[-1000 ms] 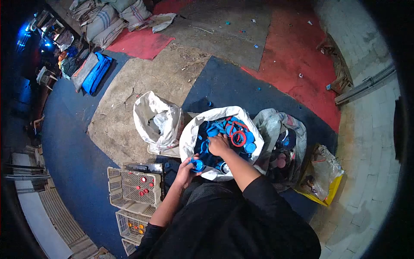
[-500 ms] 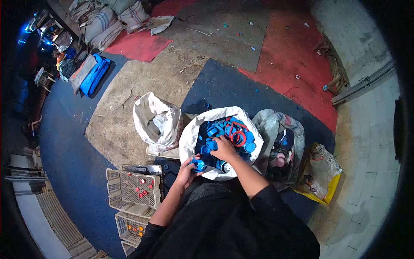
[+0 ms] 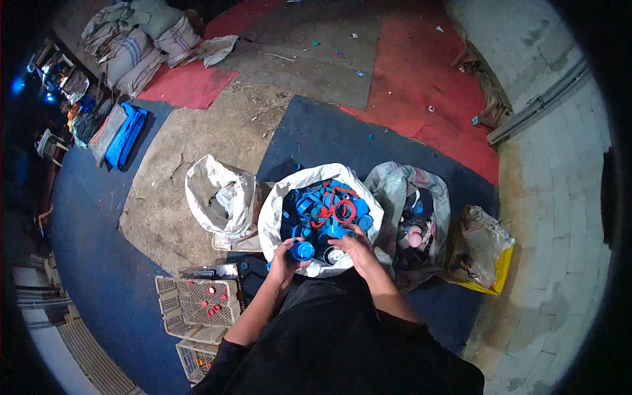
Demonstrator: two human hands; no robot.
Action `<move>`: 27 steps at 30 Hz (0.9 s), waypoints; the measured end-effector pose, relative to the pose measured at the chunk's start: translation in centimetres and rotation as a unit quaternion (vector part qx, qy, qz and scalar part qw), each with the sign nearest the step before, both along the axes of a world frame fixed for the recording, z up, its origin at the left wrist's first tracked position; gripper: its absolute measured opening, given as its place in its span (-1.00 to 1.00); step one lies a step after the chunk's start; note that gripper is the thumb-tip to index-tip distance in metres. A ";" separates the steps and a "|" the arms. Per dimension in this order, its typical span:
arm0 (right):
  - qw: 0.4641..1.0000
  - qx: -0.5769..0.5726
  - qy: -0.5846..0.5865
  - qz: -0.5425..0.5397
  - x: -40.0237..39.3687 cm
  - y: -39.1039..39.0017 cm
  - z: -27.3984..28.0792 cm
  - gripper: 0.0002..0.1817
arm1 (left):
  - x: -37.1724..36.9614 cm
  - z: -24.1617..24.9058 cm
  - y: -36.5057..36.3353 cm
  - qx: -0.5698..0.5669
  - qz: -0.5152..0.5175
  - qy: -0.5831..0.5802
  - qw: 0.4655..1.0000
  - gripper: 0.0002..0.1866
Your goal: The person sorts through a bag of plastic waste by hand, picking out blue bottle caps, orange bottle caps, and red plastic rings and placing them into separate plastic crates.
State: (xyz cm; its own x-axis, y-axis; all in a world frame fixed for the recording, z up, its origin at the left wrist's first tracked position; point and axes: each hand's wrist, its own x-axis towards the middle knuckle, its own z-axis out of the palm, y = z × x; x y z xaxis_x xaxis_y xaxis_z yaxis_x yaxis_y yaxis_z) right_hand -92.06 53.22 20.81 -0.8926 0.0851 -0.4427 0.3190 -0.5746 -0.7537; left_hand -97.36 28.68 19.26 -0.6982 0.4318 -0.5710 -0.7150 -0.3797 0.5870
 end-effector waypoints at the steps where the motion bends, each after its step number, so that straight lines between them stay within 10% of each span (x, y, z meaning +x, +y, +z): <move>1: 0.999 -0.028 0.010 0.019 0.0 -0.2 0.6 -0.41 | -0.1 0.0 0.5 -0.002 -0.014 0.009 1.000 -0.48; 4: 0.976 -0.216 -0.032 0.004 -0.1 0.2 -0.4 -0.43 | -0.4 0.6 1.7 -0.021 -0.029 -0.002 0.999 -0.44; 8: 0.986 -0.152 0.056 -0.023 -0.1 -0.3 2.5 -0.60 | -0.6 2.2 3.1 -0.035 -0.020 -0.005 0.999 -0.37; 12: 0.952 0.271 0.134 0.048 0.0 -0.6 4.1 -0.62 | -0.6 2.1 3.7 -0.005 -0.007 -0.010 1.000 -0.37; 16: 0.693 0.671 0.218 0.146 0.1 -2.4 7.0 -0.62 | -0.1 0.7 4.3 -0.021 -0.005 0.035 0.999 -0.57; 18: 0.773 0.591 0.180 0.145 0.7 -3.8 5.6 -0.62 | 0.4 0.7 4.7 -0.061 -0.005 0.094 0.994 -0.70; 27: 0.779 0.526 0.253 0.227 1.2 -5.0 4.1 -0.35 | 0.8 -0.5 3.8 -0.076 0.048 0.101 0.991 -0.73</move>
State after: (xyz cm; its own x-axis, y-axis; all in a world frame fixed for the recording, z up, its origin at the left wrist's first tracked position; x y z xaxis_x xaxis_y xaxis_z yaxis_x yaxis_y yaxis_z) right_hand -90.83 48.23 24.91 -0.9740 -0.2129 0.0772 -0.1818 0.5321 -0.8269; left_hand -96.58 32.46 18.74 -0.8382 0.2775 -0.4694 -0.5425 -0.3370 0.7695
